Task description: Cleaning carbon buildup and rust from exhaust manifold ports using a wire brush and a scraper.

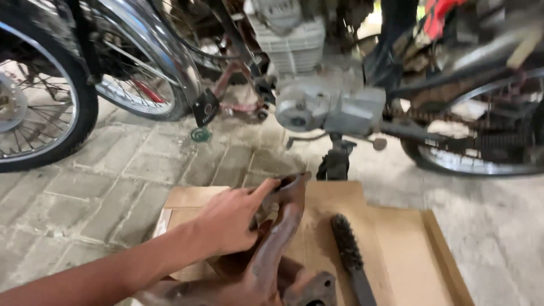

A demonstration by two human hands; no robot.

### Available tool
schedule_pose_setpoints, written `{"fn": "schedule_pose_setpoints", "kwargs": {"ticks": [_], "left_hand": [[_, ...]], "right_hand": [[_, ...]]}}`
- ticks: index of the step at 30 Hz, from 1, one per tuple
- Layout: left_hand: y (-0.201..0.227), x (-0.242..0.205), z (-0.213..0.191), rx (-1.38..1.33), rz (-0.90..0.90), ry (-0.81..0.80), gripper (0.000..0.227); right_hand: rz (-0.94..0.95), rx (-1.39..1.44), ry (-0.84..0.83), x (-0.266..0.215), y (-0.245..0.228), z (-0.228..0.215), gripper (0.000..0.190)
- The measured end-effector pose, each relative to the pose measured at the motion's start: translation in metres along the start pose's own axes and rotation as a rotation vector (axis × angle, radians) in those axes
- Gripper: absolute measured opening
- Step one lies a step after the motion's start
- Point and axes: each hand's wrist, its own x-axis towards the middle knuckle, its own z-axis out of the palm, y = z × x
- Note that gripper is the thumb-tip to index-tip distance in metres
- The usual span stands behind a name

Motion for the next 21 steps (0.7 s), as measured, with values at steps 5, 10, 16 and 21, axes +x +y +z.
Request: {"fn": "schedule_pose_setpoints", "kwargs": {"ticks": [5,10,16,21], "left_hand": [[-0.008,0.001,0.016,-0.005,-0.001,-0.015,0.100],[0.005,0.001,-0.002,-0.016,0.085,0.001,0.089],[0.005,-0.004,-0.004,-0.017,0.085,0.026,0.091],[0.004,-0.002,-0.002,-0.019,0.066,0.008,0.090]], "right_hand": [[0.027,0.027,-0.100,-0.035,-0.035,0.000,0.037],[0.579,0.016,0.654,0.118,-0.256,0.020,0.024],[0.596,-0.029,0.638,0.129,-0.261,0.017,0.021],[0.608,0.007,0.631,0.122,-0.256,0.018,0.023]]}}
